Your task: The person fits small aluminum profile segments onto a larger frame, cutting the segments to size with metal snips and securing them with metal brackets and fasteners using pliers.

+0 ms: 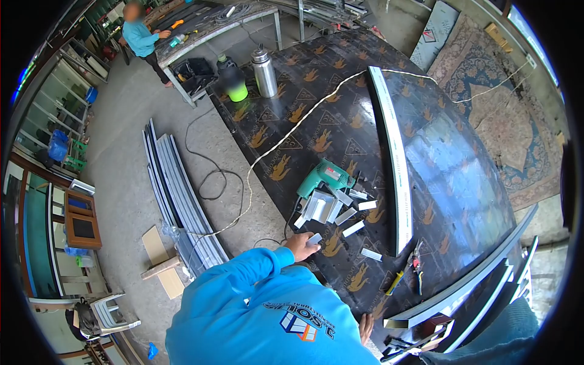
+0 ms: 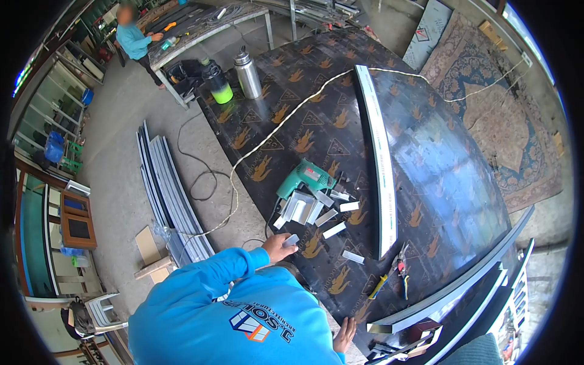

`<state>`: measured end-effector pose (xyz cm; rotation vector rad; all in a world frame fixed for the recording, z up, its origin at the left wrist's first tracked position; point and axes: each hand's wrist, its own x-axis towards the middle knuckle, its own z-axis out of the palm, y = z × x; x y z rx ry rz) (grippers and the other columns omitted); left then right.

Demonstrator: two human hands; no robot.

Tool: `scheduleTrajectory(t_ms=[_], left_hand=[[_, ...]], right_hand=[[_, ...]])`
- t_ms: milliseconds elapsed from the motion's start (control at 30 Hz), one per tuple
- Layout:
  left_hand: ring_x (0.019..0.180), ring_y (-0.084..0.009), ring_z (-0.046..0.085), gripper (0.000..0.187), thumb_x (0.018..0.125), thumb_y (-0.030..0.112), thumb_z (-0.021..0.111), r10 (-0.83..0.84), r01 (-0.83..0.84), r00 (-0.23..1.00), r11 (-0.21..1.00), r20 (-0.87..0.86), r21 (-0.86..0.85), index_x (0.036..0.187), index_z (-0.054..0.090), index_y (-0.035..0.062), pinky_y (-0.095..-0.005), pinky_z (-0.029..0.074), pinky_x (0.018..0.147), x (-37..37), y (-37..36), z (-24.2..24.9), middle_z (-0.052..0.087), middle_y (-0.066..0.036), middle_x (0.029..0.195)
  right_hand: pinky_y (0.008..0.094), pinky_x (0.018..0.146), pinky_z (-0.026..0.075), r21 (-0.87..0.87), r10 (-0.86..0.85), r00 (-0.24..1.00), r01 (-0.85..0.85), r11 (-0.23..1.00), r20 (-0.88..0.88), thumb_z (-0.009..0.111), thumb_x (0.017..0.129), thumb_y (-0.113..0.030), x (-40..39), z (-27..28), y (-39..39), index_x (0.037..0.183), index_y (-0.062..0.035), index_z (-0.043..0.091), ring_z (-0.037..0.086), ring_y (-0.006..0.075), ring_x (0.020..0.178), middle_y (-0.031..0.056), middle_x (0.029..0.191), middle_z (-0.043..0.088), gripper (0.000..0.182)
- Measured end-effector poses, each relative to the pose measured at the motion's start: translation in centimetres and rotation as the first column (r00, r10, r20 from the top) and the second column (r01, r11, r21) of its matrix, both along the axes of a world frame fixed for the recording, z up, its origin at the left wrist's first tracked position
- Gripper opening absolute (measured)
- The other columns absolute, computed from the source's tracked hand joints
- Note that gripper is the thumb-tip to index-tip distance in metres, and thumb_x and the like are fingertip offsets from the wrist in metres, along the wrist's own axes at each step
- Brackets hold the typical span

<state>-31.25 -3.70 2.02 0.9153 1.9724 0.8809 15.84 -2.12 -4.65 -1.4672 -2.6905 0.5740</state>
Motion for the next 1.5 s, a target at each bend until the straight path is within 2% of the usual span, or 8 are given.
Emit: scheduleTrajectory(t_ms=[100, 333, 500, 767, 933, 1167, 1367, 1500], left_hand=[[0.086, -0.0326, 0.067, 0.034, 0.084, 0.033, 0.070, -0.015, 0.014, 1.000, 1.000, 0.011, 0.017, 0.101, 0.065, 0.0042, -0.0409, 0.052, 0.075, -0.1, 0.3, 0.7, 0.069, -0.017, 0.091], [0.090, -0.0340, 0.067, 0.039, 0.084, 0.037, 0.069, -0.048, 0.048, 0.999, 0.998, 0.002, 0.033, 0.105, 0.061, 0.0056, -0.0414, 0.052, 0.078, 0.1, 1.1, 0.7, 0.068, -0.018, 0.096], [0.091, -0.0371, 0.066, 0.043, 0.086, 0.037, 0.065, -0.064, 0.063, 0.997, 0.998, 0.050, 0.017, 0.112, 0.048, 0.0072, -0.0443, 0.050, 0.079, 1.1, 1.6, 0.8, 0.067, -0.019, 0.096], [0.075, -0.0315, 0.064, 0.024, 0.092, 0.026, 0.054, -0.143, 0.128, 0.978, 0.986, 0.151, 0.105, 0.103, 0.050, 0.0043, -0.0425, 0.048, 0.068, 1.2, 2.2, -0.3, 0.063, -0.015, 0.079], [0.082, -0.0364, 0.065, 0.024, 0.086, 0.015, 0.061, -0.171, 0.156, 0.980, 0.976, 0.096, 0.149, 0.103, 0.048, 0.0046, -0.0444, 0.050, 0.072, 1.2, 1.7, 0.7, 0.066, -0.017, 0.085], [0.088, -0.0350, 0.067, 0.026, 0.083, 0.010, 0.062, -0.202, 0.186, 0.975, 0.970, 0.090, 0.160, 0.106, 0.050, 0.0050, -0.0421, 0.051, 0.076, 2.0, 2.4, -0.2, 0.067, -0.016, 0.092], [0.085, -0.0296, 0.067, 0.021, 0.080, 0.004, 0.062, -0.195, 0.172, 0.978, 0.956, 0.076, 0.236, 0.099, 0.053, 0.0028, -0.0384, 0.051, 0.075, 2.9, 3.3, -0.4, 0.065, -0.015, 0.087], [0.083, -0.0282, 0.066, 0.021, 0.080, 0.005, 0.063, -0.248, 0.216, 0.963, 0.946, 0.108, 0.243, 0.098, 0.054, 0.0030, -0.0377, 0.051, 0.074, 3.8, 3.6, -0.7, 0.065, -0.014, 0.086]], right_hand=[[0.0489, 0.104, 0.038, 0.035, 0.006, 0.997, -0.009, 0.999, 0.072, 0.055, 0.074, -0.004, 3.7, -0.5, -4.7, 0.131, 0.0009, 0.051, 0.045, 0.0447, 0.125, 0.0241, 0.134, 0.048, 0.057], [0.0477, 0.099, 0.042, -0.175, -0.036, 0.970, -0.007, 0.985, -0.240, 0.057, 0.074, -0.003, 1.0, 3.5, -0.6, 0.125, -0.0001, 0.054, 0.049, 0.0440, 0.117, 0.0232, 0.125, 0.052, 0.051], [0.0488, 0.098, 0.041, -0.076, -0.095, 0.887, 0.068, 0.995, -0.452, 0.059, 0.074, -0.006, -10.8, 6.5, 5.6, 0.123, -0.0006, 0.054, 0.050, 0.0449, 0.113, 0.0229, 0.121, 0.051, 0.049], [0.0527, 0.108, 0.029, 0.163, 0.004, 0.988, 0.022, 0.986, -0.153, 0.063, 0.076, -0.015, -17.2, 4.6, 9.8, 0.130, -0.0074, 0.052, 0.040, 0.0424, 0.125, 0.0209, 0.137, 0.045, 0.056], [0.0524, 0.106, 0.031, -0.093, -0.055, 0.989, 0.043, 0.995, -0.135, 0.063, 0.075, -0.014, -15.2, 3.2, 10.4, 0.130, -0.0069, 0.052, 0.041, 0.0424, 0.124, 0.0208, 0.136, 0.046, 0.057], [0.0512, 0.105, 0.032, 0.183, -0.073, 0.962, 0.125, 0.975, -0.265, 0.064, 0.074, -0.016, -19.9, 5.8, 10.9, 0.130, -0.0035, 0.050, 0.040, 0.0434, 0.124, 0.0246, 0.137, 0.042, 0.059], [0.0503, 0.093, 0.039, 0.106, -0.069, 0.974, 0.093, 0.990, -0.215, 0.062, 0.076, -0.014, -19.4, 3.8, 10.7, 0.099, -0.0044, 0.059, 0.050, 0.0386, 0.106, 0.0187, 0.109, 0.054, 0.025], [0.0469, 0.087, 0.043, -0.001, -0.208, 0.885, 0.228, 0.974, -0.417, 0.065, 0.074, -0.015, -19.5, 4.6, 10.3, 0.100, -0.0047, 0.058, 0.053, 0.0401, 0.097, 0.0202, 0.102, 0.053, 0.029]])
